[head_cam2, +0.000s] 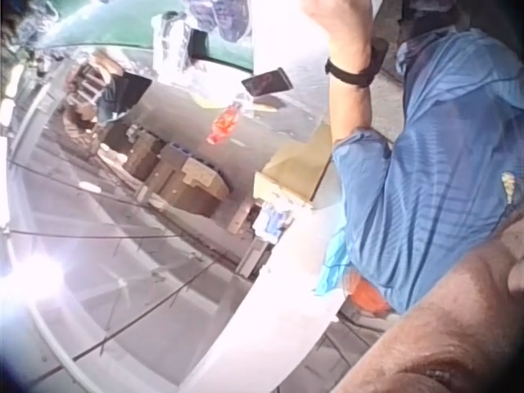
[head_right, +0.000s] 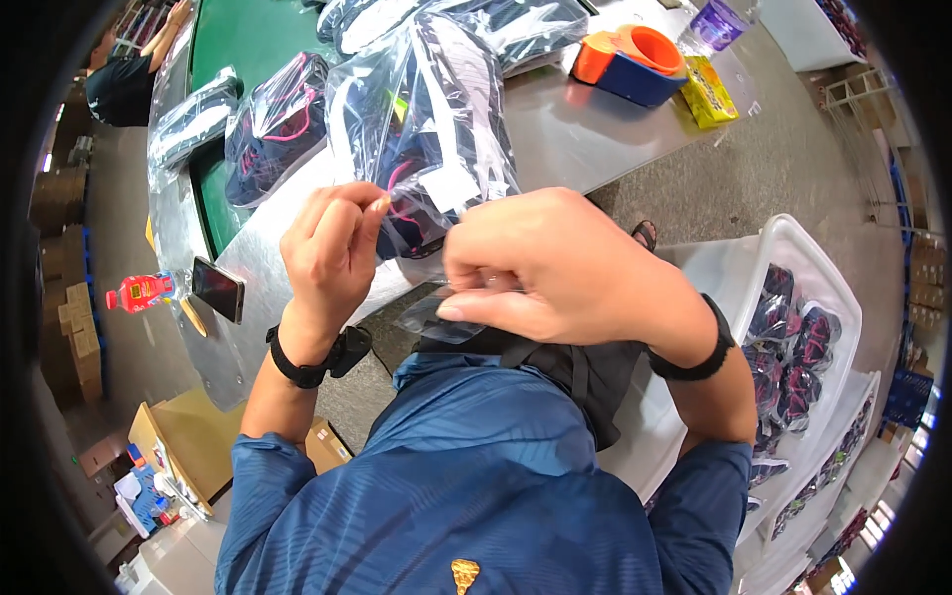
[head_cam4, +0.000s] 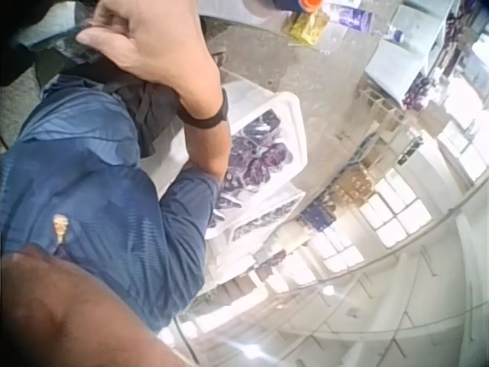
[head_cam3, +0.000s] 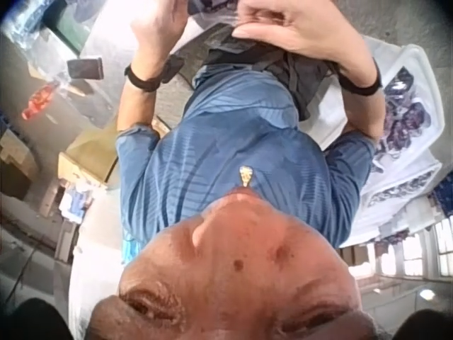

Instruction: The recorder is sealing bagged shoes with tape and placing them into a larger bin at a shoe manufacturing facility.

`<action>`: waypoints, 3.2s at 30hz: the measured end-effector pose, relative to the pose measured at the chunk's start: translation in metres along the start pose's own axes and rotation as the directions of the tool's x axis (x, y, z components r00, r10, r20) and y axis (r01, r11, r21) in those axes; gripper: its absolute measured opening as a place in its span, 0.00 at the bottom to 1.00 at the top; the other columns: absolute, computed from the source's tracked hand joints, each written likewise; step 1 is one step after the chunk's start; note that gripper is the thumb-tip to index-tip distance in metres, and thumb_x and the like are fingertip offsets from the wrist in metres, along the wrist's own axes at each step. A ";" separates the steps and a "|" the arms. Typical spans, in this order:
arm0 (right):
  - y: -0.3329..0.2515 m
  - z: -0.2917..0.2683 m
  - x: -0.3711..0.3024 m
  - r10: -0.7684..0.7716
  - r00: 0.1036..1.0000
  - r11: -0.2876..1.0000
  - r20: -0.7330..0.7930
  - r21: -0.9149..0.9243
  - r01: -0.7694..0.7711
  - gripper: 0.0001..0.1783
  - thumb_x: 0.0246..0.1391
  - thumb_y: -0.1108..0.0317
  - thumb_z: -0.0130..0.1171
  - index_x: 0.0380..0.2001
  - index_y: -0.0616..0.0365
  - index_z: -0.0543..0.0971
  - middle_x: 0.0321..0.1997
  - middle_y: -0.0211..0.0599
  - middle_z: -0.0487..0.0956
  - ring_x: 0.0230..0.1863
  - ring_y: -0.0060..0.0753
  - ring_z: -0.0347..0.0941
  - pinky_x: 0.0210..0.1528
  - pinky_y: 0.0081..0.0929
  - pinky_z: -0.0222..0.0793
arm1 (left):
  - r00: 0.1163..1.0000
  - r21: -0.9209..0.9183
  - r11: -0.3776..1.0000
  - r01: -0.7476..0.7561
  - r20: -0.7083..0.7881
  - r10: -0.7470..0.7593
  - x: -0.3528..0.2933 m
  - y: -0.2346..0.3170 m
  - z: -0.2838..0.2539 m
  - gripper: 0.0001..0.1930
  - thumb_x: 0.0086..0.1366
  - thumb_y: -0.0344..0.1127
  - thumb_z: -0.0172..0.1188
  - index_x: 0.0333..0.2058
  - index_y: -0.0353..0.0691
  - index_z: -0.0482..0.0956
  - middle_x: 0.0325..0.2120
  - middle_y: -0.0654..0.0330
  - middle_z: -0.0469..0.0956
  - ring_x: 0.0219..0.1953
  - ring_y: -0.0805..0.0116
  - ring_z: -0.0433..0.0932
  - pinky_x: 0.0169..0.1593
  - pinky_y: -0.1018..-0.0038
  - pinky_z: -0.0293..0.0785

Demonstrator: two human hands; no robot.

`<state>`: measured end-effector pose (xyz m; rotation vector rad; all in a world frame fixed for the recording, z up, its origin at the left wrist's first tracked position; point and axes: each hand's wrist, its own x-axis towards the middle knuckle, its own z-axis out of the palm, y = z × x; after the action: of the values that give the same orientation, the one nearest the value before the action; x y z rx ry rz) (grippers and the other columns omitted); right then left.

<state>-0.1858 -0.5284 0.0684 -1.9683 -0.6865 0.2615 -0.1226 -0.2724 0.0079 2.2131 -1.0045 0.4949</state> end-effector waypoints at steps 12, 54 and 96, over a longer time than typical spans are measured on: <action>0.015 -0.003 -0.032 0.159 0.937 0.987 -0.312 0.021 -0.160 0.12 0.55 0.67 0.75 0.27 0.59 0.81 0.22 0.28 0.73 0.21 0.20 0.64 0.25 0.24 0.60 | 0.808 -0.155 0.898 -0.413 0.393 0.439 -0.012 -0.042 -0.012 0.28 0.57 0.56 0.69 0.57 0.62 0.82 0.31 0.65 0.70 0.32 0.63 0.68 0.43 0.64 0.68; 0.056 0.038 0.030 0.289 0.795 0.902 -0.533 -0.127 -0.413 0.17 0.46 0.57 0.78 0.29 0.52 0.79 0.26 0.36 0.79 0.29 0.42 0.80 0.30 0.37 0.72 | 0.972 0.027 0.998 0.052 0.226 -0.057 0.016 -0.028 0.020 0.20 0.45 0.47 0.83 0.26 0.41 0.83 0.60 0.53 0.76 0.64 0.44 0.69 0.64 0.49 0.68; 0.049 0.078 -0.011 -0.072 0.408 0.997 -0.910 -0.057 0.048 0.47 0.36 0.36 0.81 0.52 0.55 0.73 0.51 0.45 0.69 0.58 0.55 0.68 0.57 0.51 0.68 | 0.985 -0.256 0.954 -0.157 0.023 0.169 -0.057 -0.092 0.035 0.41 0.77 0.58 0.51 0.78 0.38 0.56 0.79 0.48 0.51 0.79 0.44 0.54 0.79 0.51 0.53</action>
<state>-0.2137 -0.4933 -0.0129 -1.7304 0.0045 -0.8735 -0.0855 -0.2213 -0.0871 1.9314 -1.2106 0.3667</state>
